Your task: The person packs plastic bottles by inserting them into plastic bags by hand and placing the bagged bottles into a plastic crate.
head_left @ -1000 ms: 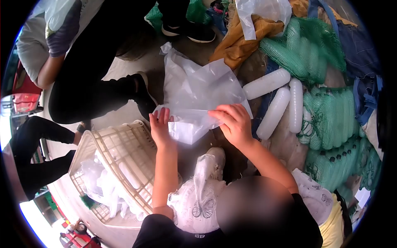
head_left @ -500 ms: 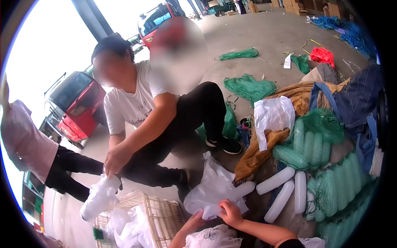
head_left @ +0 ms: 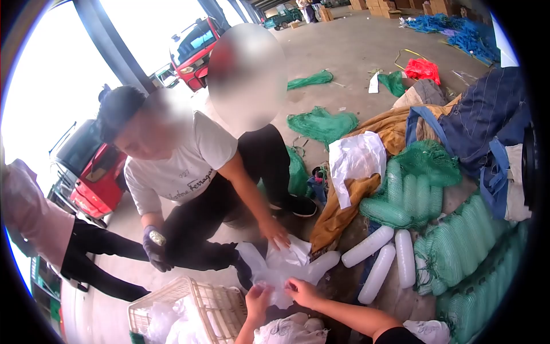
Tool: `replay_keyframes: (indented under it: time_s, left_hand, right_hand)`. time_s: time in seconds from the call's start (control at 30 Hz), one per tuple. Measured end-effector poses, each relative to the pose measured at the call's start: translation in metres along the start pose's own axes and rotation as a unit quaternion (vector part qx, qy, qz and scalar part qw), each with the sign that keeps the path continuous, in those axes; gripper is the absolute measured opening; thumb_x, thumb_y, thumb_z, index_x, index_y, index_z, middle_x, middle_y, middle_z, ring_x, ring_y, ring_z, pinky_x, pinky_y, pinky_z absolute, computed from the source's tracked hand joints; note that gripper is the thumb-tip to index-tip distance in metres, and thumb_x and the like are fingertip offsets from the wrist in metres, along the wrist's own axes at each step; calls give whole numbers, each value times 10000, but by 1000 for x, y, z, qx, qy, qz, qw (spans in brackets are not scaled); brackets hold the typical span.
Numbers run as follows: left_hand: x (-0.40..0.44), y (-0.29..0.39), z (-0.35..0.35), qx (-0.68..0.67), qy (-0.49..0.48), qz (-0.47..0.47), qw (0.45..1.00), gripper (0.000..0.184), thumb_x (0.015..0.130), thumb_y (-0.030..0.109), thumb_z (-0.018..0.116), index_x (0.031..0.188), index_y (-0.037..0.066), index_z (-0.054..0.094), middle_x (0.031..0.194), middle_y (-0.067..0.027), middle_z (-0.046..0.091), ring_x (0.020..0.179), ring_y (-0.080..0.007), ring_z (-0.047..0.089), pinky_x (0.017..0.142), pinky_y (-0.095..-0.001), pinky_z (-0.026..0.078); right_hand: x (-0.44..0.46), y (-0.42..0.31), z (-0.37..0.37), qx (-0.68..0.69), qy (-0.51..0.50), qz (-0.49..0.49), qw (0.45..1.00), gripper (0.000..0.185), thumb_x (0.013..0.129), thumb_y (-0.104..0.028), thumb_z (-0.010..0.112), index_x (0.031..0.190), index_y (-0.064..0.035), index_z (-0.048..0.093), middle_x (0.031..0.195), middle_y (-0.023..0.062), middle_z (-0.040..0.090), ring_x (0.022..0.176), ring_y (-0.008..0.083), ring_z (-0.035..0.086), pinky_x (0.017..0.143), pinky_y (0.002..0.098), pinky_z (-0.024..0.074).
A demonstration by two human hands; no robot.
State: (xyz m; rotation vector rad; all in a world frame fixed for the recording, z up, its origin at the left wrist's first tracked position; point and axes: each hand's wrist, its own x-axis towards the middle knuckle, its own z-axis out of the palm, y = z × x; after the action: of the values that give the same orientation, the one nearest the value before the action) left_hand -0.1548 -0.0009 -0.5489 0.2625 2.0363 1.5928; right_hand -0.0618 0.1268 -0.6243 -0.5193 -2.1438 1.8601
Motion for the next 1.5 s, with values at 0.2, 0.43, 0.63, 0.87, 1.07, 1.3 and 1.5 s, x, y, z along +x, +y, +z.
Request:
replay_keyframes:
  time_s: [0.2,0.43,0.63,0.87,1.07,1.3,1.5]
  left_hand:
    - [2,-26,-48,-191,144,-28,971,145,873,121,492,983,53,556,872,-28,587,784,-136,554,719,-262,448]
    - [-14,-66,-54,-234,-10,-50,971,279,834,99,521,1108,47,535,1033,-43,604,961,-139,560,888,-286,416]
    - [-23,-44,-65,-252,149,-26,956,295,876,218,541,1113,44,553,1027,-78,617,865,-185,589,767,-297,469]
    - [-28,-46,-89,-194,-41,-72,978,334,758,-7,422,1067,31,540,930,-48,578,876,-137,553,764,-242,447]
    - [-27,-77,-66,-191,-126,-153,961,439,828,72,497,1255,131,410,1020,-21,505,943,-114,505,820,-260,429]
    - [-45,-46,-38,333,-35,92,938,776,709,-1,659,1374,166,294,1308,-171,373,1173,-309,450,992,-379,374]
    - [-30,-53,-30,538,-114,214,807,245,748,215,671,964,125,599,1038,-82,580,935,-312,562,796,-388,474]
  right_hand:
    - [12,59,-13,383,87,234,890,192,897,-108,469,1088,-113,462,930,56,575,792,200,604,634,352,529]
    - [29,68,-53,530,97,208,817,206,843,-140,491,1047,-141,518,982,50,575,882,220,568,768,364,486]
    - [15,40,-56,388,55,271,879,263,870,-329,536,954,-89,601,907,19,604,836,156,565,707,296,456]
    - [14,55,-89,140,-191,243,941,248,831,-207,574,1003,-30,603,818,29,616,731,138,581,637,261,457]
    - [-1,59,-174,-398,-159,5,904,344,633,-176,656,955,-102,561,1012,67,552,861,234,558,779,377,463]
    - [-100,135,-210,-583,-263,-114,760,489,877,-485,372,1172,-152,573,1223,157,521,1150,372,454,1020,511,295]
    - [-83,121,-212,-576,-263,-204,747,425,510,-238,720,926,-173,659,906,48,602,1004,224,543,1079,615,53]
